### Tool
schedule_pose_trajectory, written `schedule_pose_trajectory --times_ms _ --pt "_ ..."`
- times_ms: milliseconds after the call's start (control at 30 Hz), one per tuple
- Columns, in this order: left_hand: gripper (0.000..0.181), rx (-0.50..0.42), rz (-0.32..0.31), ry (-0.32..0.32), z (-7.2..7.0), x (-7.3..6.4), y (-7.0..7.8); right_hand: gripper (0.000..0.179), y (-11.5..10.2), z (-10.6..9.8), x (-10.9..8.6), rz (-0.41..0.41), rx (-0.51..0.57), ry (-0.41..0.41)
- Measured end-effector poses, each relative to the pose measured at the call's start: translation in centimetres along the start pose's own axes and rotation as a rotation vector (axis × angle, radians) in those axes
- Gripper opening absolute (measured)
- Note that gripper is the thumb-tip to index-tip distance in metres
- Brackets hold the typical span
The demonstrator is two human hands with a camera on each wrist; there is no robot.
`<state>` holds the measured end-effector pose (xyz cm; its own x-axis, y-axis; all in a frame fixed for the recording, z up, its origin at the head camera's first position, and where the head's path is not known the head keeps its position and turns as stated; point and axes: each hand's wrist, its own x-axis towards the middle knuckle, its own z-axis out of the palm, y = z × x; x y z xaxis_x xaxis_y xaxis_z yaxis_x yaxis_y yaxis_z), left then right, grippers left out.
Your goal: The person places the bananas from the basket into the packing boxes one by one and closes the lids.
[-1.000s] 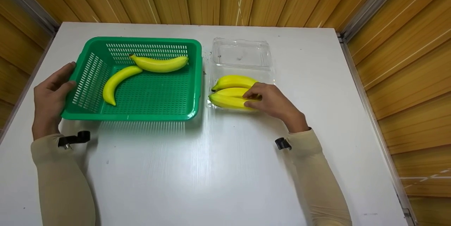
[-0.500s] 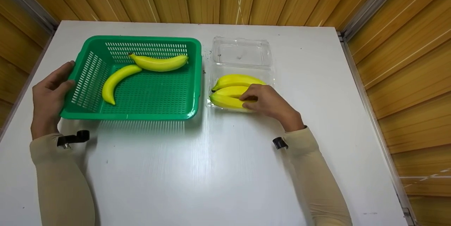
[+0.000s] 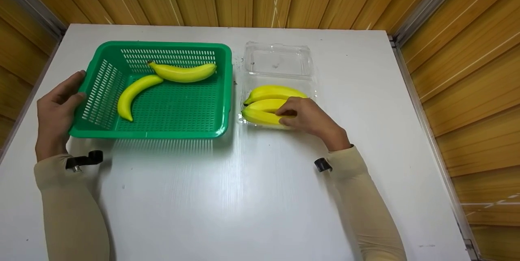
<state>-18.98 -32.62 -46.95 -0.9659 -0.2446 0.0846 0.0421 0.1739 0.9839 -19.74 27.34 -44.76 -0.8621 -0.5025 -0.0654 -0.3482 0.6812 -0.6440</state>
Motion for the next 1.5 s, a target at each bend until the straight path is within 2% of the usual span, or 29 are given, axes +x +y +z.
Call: schedule_pose_trajectory --times_ms 300,533,867,1067,1300,1500 --pt "0.048 -0.043 -0.005 -0.006 0.0 0.0 -0.1 0.022 -0.2 -0.2 0.0 0.053 0.015 -0.006" --pt "0.049 -0.024 -0.015 -0.005 0.0 0.0 0.1 0.027 -1.6 -0.7 0.9 0.061 -0.005 0.049" --pt "0.049 0.027 0.040 -0.006 0.0 0.1 -0.1 0.028 -4.6 -1.0 3.3 -0.063 0.032 0.108" --pt "0.049 0.037 0.029 -0.005 0.0 0.1 0.0 0.029 -6.5 -0.6 4.9 -0.121 0.053 0.137" --pt "0.049 0.034 0.029 -0.010 -0.1 0.1 0.0 0.030 -8.3 -0.1 7.1 -0.238 0.100 0.184" --pt "0.050 0.039 0.012 -0.012 -0.1 0.1 0.0 0.032 -9.5 0.7 8.8 -0.282 0.141 0.189"
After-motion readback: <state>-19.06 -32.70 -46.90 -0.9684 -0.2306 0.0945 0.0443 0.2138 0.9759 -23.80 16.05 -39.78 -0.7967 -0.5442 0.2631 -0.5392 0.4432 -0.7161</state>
